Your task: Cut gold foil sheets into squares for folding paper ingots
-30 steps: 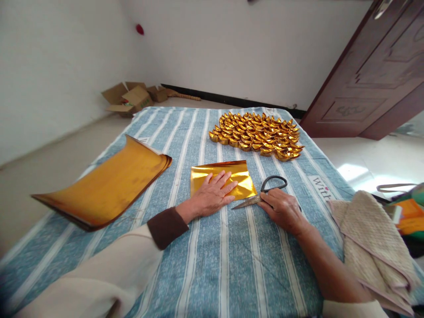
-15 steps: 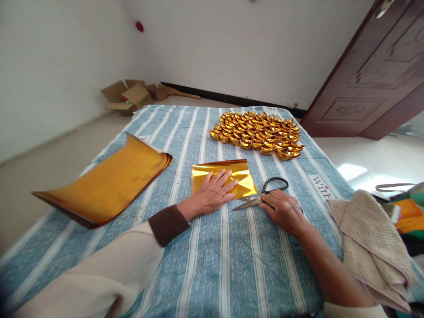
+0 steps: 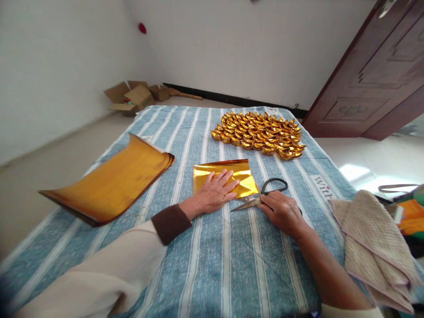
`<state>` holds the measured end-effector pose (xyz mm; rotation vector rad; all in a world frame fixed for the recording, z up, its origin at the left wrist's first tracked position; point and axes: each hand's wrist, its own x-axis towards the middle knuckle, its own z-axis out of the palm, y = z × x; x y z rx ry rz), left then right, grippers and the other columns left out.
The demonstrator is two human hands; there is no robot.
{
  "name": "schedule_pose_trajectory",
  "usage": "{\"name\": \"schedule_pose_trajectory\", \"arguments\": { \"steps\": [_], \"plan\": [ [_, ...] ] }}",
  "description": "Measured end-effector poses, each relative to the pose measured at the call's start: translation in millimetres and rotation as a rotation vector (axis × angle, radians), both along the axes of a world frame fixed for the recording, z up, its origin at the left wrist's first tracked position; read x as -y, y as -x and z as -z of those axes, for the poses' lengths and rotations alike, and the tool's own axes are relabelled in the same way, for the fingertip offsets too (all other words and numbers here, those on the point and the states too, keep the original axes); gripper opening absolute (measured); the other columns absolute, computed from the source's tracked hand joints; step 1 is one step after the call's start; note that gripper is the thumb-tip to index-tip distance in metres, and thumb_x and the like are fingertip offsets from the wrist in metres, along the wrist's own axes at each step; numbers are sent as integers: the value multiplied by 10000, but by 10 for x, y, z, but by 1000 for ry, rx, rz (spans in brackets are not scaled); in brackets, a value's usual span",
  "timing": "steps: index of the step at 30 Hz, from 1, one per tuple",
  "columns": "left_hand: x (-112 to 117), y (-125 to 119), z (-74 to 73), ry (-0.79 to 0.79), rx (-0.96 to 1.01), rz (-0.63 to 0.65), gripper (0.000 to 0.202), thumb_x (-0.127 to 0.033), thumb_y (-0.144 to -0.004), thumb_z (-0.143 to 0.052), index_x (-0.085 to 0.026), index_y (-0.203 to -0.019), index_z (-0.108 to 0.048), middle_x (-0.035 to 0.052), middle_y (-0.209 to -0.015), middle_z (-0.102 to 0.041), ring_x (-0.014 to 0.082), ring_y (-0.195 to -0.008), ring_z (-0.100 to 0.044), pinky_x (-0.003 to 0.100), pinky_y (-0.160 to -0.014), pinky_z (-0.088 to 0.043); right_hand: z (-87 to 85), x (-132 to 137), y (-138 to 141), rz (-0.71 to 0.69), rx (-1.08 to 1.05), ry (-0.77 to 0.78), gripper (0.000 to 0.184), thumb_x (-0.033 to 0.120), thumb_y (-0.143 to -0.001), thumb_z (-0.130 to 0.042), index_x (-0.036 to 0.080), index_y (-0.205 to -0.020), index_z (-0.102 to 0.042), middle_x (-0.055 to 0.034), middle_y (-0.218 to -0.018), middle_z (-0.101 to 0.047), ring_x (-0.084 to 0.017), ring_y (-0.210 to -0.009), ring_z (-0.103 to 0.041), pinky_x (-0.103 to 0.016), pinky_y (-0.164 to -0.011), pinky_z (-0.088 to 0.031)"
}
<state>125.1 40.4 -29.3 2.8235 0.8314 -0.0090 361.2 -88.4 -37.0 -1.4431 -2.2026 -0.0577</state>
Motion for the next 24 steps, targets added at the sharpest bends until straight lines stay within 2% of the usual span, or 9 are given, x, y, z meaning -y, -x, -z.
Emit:
{"name": "schedule_pose_trajectory", "arguments": {
  "steps": [7, 14, 17, 20, 24],
  "plan": [
    [7, -7, -54, 17, -28, -1, 509, -504, -1019, -244, -277, -1466, -326, 92, -1571, -182, 296, -1442, -103, 573, -1119, -101, -25, -120, 125, -2, -12, 12, 550, 421, -1111, -291, 139, -854, -687, -67, -701, -547, -222, -653, -549, -301, -606, -399],
    [-2, 3, 10, 3, 3, 0, 517, -535, -1011, -237, -303, -1467, -315, 79, -1573, -179, 293, -1445, -88, 585, -1116, -105, 33, -65, 93, -17, -4, 16, 481, 377, -1102, -337, 148, -867, -689, -69, -723, -560, -225, -669, -557, -300, -622, -403],
    [-7, -3, -14, 22, -11, 0, 508, -521, -1010, -258, -300, -1463, -322, 72, -1575, -177, 297, -1445, -85, 586, -1119, -101, 50, -48, 74, -15, -6, 10, 447, 366, -1094, -361, 153, -881, -691, -67, -723, -563, -225, -672, -561, -296, -621, -404],
    [-37, -10, -67, 69, -34, -7, 514, -469, -1014, -293, -256, -1480, -284, 78, -1572, -182, 295, -1444, -97, 575, -1128, -104, 38, -56, 84, -21, -12, 0, 461, 363, -1099, -348, 151, -876, -691, -72, -739, -572, -227, -689, -566, -299, -627, -405],
    [-102, 10, -106, 86, -35, 3, 542, -398, -1016, -344, -170, -1492, -220, 120, -1567, -178, 265, -1438, -151, 530, -1126, -182, 3, -67, 109, -27, -17, -10, 541, 404, -1119, -297, 137, -858, -688, -68, -735, -567, -219, -680, -563, -303, -628, -401]
  ]
}}
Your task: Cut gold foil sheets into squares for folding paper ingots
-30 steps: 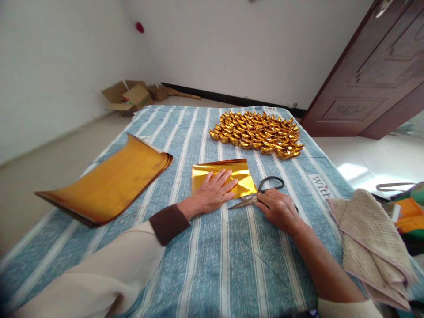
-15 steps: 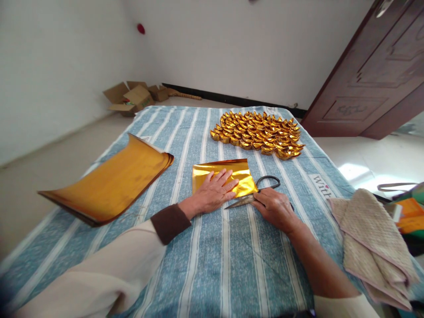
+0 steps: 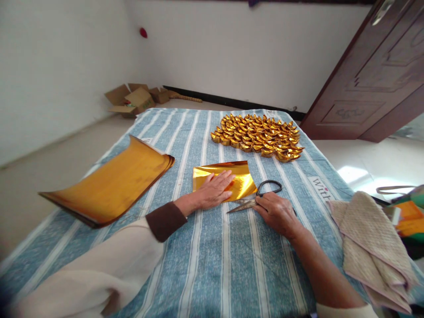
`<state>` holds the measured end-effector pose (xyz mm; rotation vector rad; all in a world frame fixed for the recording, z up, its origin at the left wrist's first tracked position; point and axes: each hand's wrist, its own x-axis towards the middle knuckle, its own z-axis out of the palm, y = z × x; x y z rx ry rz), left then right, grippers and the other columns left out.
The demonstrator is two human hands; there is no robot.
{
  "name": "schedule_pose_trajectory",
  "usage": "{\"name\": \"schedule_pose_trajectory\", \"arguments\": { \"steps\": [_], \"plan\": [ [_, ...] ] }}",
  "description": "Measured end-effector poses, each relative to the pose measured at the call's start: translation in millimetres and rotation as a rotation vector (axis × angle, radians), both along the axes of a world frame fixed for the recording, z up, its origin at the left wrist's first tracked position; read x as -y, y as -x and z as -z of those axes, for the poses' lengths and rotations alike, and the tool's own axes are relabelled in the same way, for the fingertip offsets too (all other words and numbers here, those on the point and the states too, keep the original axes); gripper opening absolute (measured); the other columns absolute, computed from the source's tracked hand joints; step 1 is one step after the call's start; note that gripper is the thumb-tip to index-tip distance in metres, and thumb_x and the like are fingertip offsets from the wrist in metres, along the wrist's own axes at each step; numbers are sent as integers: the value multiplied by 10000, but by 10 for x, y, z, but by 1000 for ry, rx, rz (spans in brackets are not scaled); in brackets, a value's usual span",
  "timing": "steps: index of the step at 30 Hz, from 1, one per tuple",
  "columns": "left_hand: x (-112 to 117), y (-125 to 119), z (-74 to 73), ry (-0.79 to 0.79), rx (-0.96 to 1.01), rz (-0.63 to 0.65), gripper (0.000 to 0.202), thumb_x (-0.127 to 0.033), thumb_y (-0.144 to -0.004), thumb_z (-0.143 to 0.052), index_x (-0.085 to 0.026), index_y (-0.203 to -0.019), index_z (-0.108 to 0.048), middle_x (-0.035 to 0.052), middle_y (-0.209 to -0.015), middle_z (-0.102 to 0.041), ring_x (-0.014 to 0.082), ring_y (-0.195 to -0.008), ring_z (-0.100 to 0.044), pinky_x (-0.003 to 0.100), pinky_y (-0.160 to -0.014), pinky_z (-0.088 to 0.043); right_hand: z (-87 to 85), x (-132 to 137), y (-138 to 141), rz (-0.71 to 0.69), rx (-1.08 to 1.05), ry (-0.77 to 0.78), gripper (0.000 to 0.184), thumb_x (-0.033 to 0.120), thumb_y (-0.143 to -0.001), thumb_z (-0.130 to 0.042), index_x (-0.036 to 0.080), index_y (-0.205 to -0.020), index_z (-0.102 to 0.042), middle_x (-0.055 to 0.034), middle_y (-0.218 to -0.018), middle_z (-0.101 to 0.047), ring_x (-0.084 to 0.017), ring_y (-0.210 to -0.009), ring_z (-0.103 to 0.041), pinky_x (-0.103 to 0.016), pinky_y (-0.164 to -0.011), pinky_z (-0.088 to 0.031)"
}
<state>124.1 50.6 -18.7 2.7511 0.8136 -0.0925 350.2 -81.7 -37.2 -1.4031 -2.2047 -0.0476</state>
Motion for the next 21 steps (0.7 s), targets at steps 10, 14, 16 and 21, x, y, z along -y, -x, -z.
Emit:
{"name": "schedule_pose_trajectory", "arguments": {
  "steps": [10, 14, 16, 21],
  "plan": [
    [30, 333, -24, -354, 175, 153, 382, -334, -980, -521, -116, -1293, -513, 138, -1455, -421, 277, -1368, -324, 491, -1089, -247, -1, 14, 18, 22, 1, 3, 591, 454, -1126, -265, 140, -851, -683, -68, -752, -568, -222, -695, -567, -311, -636, -396],
    [-9, 545, 7, -339, 137, 181, 360, -348, -1012, -453, -165, -1317, -509, 112, -1461, -420, 274, -1373, -319, 498, -1085, -235, 27, 7, 2, 16, -1, 8, 565, 443, -1124, -281, 139, -870, -684, -66, -750, -563, -227, -699, -569, -315, -634, -404],
    [-31, 600, 40, -316, 107, 176, 391, -383, -1024, -412, -183, -1353, -480, 109, -1474, -401, 272, -1381, -303, 491, -1080, -237, 34, 9, -10, 11, -2, 18, 545, 440, -1121, -292, 133, -902, -685, -62, -740, -555, -230, -697, -568, -317, -631, -410],
    [-42, 609, 105, -259, 62, 141, 444, -439, -1034, -333, -219, -1410, -418, 89, -1524, -316, 272, -1401, -258, 486, -1086, -219, 19, 28, -33, 11, -27, 44, 535, 461, -1118, -304, 123, -948, -682, -64, -763, -558, -228, -710, -570, -316, -642, -416]
  ]
}}
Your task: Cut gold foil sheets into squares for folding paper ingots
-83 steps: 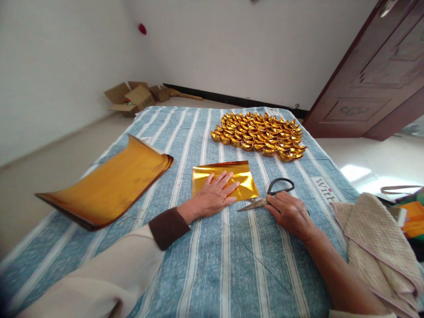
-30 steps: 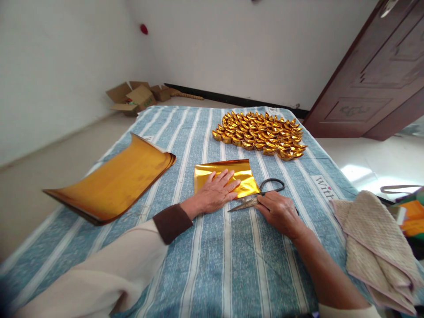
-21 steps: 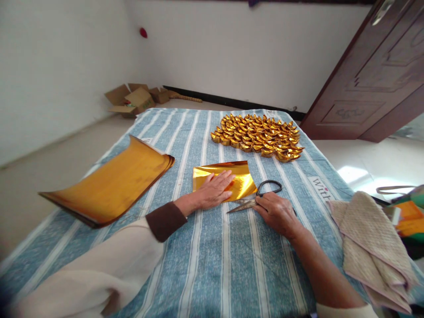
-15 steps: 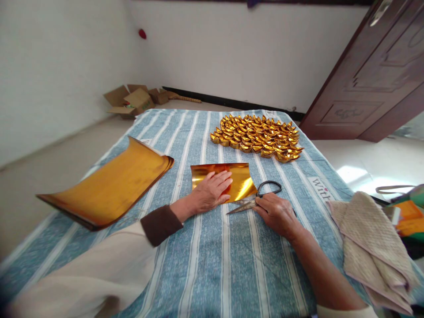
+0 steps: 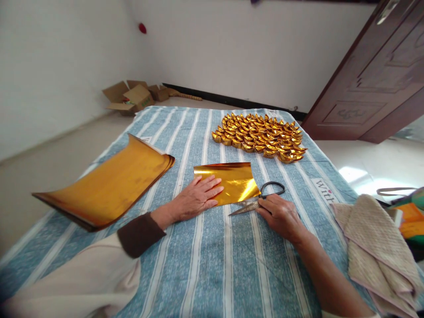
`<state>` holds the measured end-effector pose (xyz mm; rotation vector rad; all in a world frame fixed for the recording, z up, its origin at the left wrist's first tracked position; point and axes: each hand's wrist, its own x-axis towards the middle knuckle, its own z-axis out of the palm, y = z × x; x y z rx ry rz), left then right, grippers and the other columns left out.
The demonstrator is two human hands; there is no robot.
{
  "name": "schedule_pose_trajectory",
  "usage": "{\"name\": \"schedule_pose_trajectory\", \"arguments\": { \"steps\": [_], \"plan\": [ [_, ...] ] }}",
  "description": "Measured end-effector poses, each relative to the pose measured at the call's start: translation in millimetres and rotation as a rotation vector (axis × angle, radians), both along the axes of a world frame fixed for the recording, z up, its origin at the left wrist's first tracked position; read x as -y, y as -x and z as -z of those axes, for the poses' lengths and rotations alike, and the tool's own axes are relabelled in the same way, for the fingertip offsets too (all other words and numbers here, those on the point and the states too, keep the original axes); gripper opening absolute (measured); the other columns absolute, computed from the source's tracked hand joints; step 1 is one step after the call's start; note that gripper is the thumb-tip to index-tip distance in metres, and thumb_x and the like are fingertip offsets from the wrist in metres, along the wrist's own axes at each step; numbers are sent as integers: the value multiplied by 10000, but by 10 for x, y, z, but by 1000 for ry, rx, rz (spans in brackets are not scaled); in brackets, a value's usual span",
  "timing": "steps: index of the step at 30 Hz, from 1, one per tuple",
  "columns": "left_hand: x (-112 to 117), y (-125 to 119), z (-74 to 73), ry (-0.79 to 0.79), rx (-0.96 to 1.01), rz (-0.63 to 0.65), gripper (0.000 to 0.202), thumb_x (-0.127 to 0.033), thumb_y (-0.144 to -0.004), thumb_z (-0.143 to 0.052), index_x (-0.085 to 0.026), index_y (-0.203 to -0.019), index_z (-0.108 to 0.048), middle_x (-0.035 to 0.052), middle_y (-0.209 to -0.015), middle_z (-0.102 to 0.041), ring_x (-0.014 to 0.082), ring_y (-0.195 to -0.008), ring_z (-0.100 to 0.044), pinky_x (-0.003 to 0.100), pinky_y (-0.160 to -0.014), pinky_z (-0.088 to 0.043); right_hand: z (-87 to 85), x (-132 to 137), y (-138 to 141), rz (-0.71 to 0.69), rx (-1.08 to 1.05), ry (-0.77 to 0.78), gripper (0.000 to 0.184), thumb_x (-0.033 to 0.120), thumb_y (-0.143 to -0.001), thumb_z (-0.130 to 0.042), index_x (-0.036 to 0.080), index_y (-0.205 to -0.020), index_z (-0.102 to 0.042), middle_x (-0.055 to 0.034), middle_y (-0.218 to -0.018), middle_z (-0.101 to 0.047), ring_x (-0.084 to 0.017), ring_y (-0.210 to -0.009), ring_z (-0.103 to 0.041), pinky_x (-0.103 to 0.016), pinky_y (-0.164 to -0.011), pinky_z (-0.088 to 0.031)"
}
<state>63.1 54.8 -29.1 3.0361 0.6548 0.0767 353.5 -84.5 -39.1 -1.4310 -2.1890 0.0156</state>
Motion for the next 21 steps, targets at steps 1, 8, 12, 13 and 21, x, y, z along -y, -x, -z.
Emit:
{"name": "schedule_pose_trajectory", "arguments": {
  "steps": [1, 8, 12, 13, 21],
  "plan": [
    [3, -5, 4, 6, -7, -3, 448, -445, -1034, -323, -224, -1414, -411, 85, -1530, -304, 272, -1403, -251, 488, -1087, -214, -5, 2, 0, 1, -4, 4, 540, 467, -1118, -305, 129, -932, -682, -61, -761, -558, -224, -704, -568, -315, -640, -413],
    [22, -22, -29, 24, -53, -15, 456, -441, -1035, -312, -224, -1430, -385, 82, -1542, -274, 272, -1409, -234, 486, -1090, -204, -31, -73, 88, -6, -12, 16, 553, 460, -1118, -301, 147, -859, -676, -56, -744, -558, -218, -682, -558, -310, -632, -401],
    [25, -28, -48, 34, -55, -14, 458, -443, -1037, -300, -226, -1431, -386, 79, -1542, -276, 265, -1407, -241, 477, -1090, -206, -46, -126, 160, -19, 3, -2, 532, 425, -1117, -300, 147, -861, -673, -64, -746, -561, -231, -705, -561, -314, -646, -404],
    [24, -28, -49, 37, -51, -14, 459, -445, -1038, -293, -227, -1431, -386, 78, -1541, -278, 263, -1406, -244, 477, -1092, -204, -49, -129, 171, -20, 8, -11, 521, 413, -1117, -304, 146, -864, -672, -65, -747, -561, -233, -710, -562, -315, -650, -405],
    [23, -16, -6, 29, -28, -10, 466, -449, -1033, -317, -226, -1438, -377, 81, -1538, -287, 275, -1413, -231, 490, -1102, -199, -1, -14, 128, -15, 41, -33, 508, 414, -1122, -302, 118, -945, -675, -59, -728, -538, -224, -679, -552, -312, -623, -410]
  ]
}}
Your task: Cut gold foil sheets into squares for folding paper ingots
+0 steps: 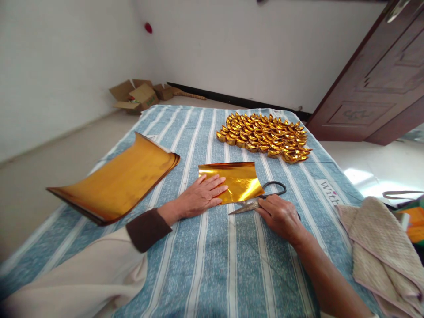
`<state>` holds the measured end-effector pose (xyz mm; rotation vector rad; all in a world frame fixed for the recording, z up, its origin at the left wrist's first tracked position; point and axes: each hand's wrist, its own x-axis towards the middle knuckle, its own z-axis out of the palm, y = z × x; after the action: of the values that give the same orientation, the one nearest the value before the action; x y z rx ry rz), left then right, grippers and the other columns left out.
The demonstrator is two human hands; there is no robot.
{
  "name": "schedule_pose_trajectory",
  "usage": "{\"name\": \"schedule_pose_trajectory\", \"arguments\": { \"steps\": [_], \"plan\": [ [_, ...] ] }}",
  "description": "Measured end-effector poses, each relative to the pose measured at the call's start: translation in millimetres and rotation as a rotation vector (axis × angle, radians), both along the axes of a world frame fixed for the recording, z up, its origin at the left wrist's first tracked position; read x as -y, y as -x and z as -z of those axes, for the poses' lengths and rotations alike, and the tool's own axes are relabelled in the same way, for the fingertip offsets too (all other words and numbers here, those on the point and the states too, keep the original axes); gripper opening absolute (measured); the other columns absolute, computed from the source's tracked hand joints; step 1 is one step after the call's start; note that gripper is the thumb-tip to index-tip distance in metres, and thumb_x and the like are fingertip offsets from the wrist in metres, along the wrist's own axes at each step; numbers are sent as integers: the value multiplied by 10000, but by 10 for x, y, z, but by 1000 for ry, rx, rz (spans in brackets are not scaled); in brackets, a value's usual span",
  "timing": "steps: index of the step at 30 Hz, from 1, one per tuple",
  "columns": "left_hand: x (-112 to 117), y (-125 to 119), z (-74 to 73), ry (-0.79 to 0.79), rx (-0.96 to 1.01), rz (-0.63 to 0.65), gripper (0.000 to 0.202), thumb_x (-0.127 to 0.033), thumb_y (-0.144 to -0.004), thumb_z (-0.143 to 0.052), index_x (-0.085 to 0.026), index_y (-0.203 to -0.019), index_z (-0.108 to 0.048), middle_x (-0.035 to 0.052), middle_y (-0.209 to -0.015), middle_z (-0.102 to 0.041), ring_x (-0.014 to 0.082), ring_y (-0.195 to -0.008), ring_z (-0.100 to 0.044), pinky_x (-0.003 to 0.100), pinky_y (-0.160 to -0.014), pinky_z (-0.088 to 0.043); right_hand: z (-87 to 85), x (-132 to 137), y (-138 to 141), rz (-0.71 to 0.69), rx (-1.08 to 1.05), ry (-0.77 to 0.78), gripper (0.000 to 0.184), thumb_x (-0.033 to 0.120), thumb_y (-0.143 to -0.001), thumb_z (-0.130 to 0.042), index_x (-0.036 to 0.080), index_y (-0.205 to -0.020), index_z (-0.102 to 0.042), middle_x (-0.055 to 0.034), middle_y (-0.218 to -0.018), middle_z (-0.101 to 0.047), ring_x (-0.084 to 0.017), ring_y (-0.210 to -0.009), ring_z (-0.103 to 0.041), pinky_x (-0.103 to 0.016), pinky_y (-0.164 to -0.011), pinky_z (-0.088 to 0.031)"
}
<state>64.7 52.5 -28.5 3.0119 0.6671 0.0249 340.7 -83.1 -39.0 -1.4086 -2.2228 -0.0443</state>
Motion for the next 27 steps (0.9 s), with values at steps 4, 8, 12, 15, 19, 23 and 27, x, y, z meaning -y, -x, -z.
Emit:
{"name": "schedule_pose_trajectory", "arguments": {
  "steps": [4, 8, 12, 15, 19, 23, 27],
  "plan": [
    [3, -1, 25, -10, 14, 3, 459, -436, -1032, -329, -223, -1436, -379, 89, -1532, -298, 277, -1411, -233, 500, -1101, -205, 24, 13, -35, 7, -7, 9, 492, 426, -1116, -318, 122, -969, -677, -58, -729, -546, -226, -688, -561, -314, -635, -421],
    [-1, -4, 38, -8, 24, 2, 462, -441, -1031, -319, -222, -1432, -386, 99, -1528, -304, 282, -1408, -241, 515, -1092, -213, -24, -61, 42, -9, -9, 6, 463, 378, -1106, -340, 151, -889, -680, -64, -729, -562, -228, -685, -562, -310, -630, -416],
    [-5, -4, 40, -6, 28, 0, 460, -447, -1034, -296, -233, -1431, -390, 88, -1532, -298, 272, -1409, -240, 497, -1100, -203, -69, -143, 159, -31, -23, -5, 413, 314, -1086, -367, 161, -845, -666, -63, -719, -563, -225, -687, -557, -296, -626, -407],
    [2, -7, 20, -6, 1, -6, 457, -440, -1033, -317, -234, -1438, -373, 86, -1541, -275, 264, -1415, -225, 495, -1100, -197, -75, -141, 187, -34, -15, -17, 442, 320, -1096, -346, 153, -835, -661, -62, -711, -553, -224, -679, -552, -298, -625, -408],
    [16, -12, -22, 1, -27, -13, 463, -436, -1032, -336, -224, -1442, -367, 90, -1547, -258, 259, -1417, -219, 481, -1099, -204, -72, -68, 149, -42, -6, -33, 498, 348, -1118, -304, 135, -853, -667, -71, -736, -561, -225, -680, -550, -312, -628, -411],
    [18, -11, -20, -5, -9, -10, 454, -428, -1034, -323, -225, -1437, -374, 89, -1541, -274, 264, -1412, -233, 483, -1096, -204, -77, -45, 128, -37, -11, -27, 493, 364, -1117, -315, 140, -858, -669, -68, -735, -563, -221, -673, -551, -308, -622, -411],
    [6, -6, 19, -18, 11, -2, 445, -425, -1037, -304, -231, -1430, -377, 90, -1537, -285, 264, -1406, -247, 489, -1081, -220, -83, -127, 188, -42, -14, -9, 455, 342, -1101, -338, 158, -849, -668, -62, -719, -560, -222, -680, -551, -301, -620, -403]
  ]
}}
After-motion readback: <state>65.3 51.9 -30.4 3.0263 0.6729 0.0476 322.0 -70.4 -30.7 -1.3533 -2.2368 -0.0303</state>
